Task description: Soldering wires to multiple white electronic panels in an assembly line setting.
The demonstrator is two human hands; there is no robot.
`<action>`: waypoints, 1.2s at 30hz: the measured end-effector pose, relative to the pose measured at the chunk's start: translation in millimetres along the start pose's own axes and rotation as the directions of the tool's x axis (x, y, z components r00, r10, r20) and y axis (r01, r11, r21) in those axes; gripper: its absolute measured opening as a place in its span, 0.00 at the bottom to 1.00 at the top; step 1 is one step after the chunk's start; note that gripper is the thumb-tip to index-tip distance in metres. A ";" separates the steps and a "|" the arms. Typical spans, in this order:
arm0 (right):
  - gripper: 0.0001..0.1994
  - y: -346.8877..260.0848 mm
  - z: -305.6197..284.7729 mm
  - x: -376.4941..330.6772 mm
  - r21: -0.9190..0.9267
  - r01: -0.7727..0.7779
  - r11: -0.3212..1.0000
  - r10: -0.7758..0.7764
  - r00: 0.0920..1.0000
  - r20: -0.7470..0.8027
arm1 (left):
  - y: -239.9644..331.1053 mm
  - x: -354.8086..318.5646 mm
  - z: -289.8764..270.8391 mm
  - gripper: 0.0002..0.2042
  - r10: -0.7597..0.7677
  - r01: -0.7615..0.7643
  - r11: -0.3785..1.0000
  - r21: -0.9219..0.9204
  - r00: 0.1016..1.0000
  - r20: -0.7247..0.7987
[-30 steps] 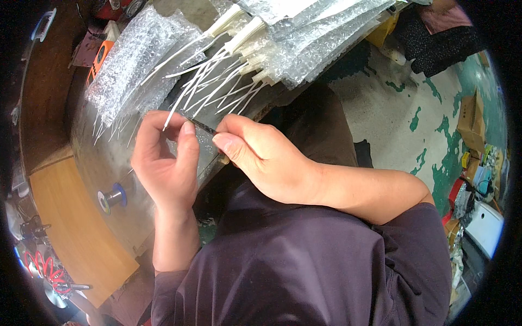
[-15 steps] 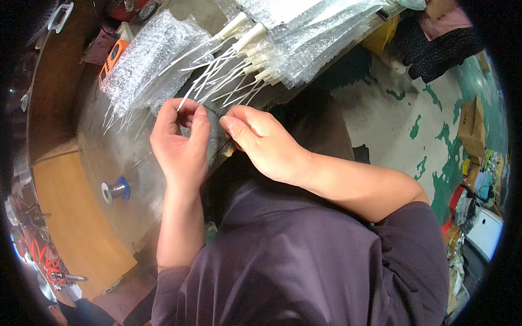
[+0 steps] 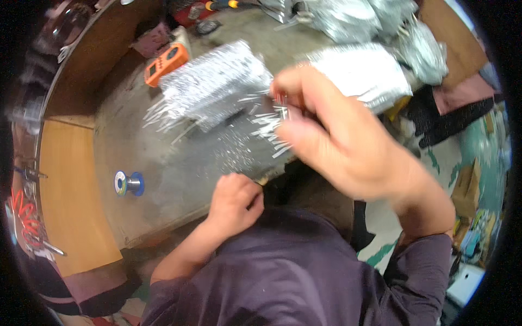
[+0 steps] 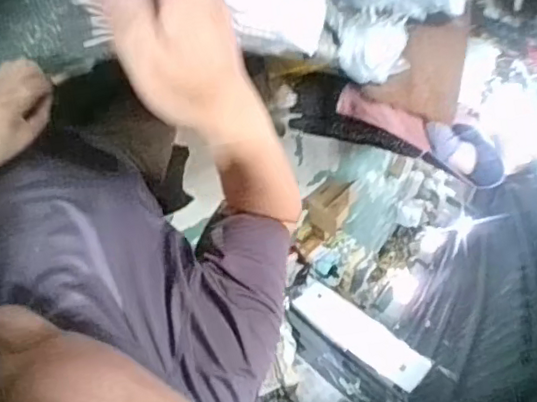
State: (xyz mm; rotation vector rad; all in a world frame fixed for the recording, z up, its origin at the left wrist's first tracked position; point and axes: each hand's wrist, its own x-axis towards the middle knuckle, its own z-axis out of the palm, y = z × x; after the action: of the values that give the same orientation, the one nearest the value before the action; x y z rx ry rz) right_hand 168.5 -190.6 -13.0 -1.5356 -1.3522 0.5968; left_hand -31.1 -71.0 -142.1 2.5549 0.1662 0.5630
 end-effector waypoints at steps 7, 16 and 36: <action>0.12 13.8 5.3 210.4 -0.602 0.087 0.794 0.048 0.978 0.204 | -7.9 -8.8 1.7 0.09 0.178 -0.186 0.981 0.052 0.977 0.119; 0.17 89.6 84.8 388.7 -0.821 0.236 0.519 0.014 0.959 0.284 | -22.0 -9.3 9.6 0.06 0.270 -0.271 0.952 0.140 0.963 0.022; 0.20 165.9 -42.2 300.1 0.566 -0.258 0.783 0.231 0.965 0.121 | -15.3 -7.1 4.8 0.04 0.225 -0.236 0.966 0.101 0.968 0.110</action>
State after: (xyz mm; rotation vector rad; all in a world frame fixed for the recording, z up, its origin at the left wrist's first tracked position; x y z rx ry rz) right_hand 360.0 90.5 -73.5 -1.1924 -0.8779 1.1026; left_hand -35.6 -61.6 -156.3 2.7262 -0.1404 0.5256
